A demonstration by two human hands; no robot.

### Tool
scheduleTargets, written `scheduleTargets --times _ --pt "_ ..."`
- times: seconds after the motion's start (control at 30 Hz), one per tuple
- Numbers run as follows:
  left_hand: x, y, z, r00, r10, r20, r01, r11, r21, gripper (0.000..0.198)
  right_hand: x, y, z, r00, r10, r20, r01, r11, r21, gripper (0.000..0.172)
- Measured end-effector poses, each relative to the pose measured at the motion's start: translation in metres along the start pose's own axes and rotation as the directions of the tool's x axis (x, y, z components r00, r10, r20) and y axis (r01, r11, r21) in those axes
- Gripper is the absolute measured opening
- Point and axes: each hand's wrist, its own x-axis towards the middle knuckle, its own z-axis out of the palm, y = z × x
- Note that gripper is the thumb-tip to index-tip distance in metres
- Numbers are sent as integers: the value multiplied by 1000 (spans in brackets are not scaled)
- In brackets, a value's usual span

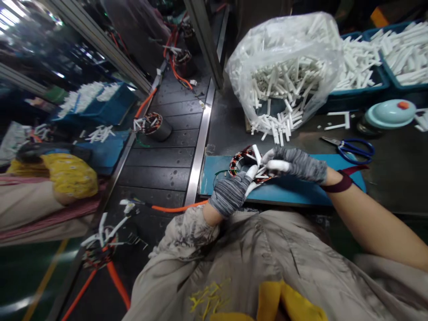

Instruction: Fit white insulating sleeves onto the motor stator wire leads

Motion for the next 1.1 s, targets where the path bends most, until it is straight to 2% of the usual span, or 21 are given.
scheduleTargets --times 0.07,0.13,0.2,0.27,0.3,0.4,0.47,0.53,0.57,0.67,0.73,0.87,1.0,1.1 --pt "-2 4 8 999 -33 -29 33 999 3 52 -2 18 -11 979 69 -191 -81 995 -56 56" --pt "-4 4 13 999 -11 -38 11 1000 -7 48 1 35 -21 926 130 -355 -226 943 -244 50" --pt "-5 0 13 998 39 -46 -39 999 8 43 8 46 -26 895 184 -405 -362 831 -423 41" --pt "-6 -3 12 994 91 -53 -89 995 39 42 13 50 -25 879 218 -423 -435 729 -529 32" --pt "-7 -5 11 993 105 -54 -103 993 49 43 14 49 -23 871 213 -443 -450 706 -547 30" --pt "-7 -7 10 993 115 -40 -113 993 40 42 0 39 -17 834 144 -533 -457 722 -519 27" --pt "-6 -9 12 992 119 -35 -118 993 24 40 -23 29 -14 781 87 -619 -451 764 -461 30" --pt "-5 -11 14 990 132 -45 -132 991 7 40 -51 21 -8 735 51 -676 -393 845 -363 37" --pt "-5 -13 16 989 139 -56 -139 990 -3 40 -64 17 -4 739 52 -671 -330 898 -293 40" --pt "-5 -17 21 981 163 -106 -168 985 -41 40 -91 12 13 817 142 -558 -188 982 -25 32" --pt "-5 -19 24 974 176 -143 -183 982 -40 39 -96 12 23 831 246 -500 -208 969 130 28" --pt "-5 -21 26 968 193 -161 -196 981 -3 40 -86 16 29 820 396 -413 -268 903 335 43" --pt "-6 -21 25 970 195 -143 -200 980 -17 41 -80 18 25 843 432 -320 -284 863 418 46" --pt "-6 -21 24 972 193 -136 -200 979 -41 41 -80 19 27 849 438 -296 -272 842 467 46"
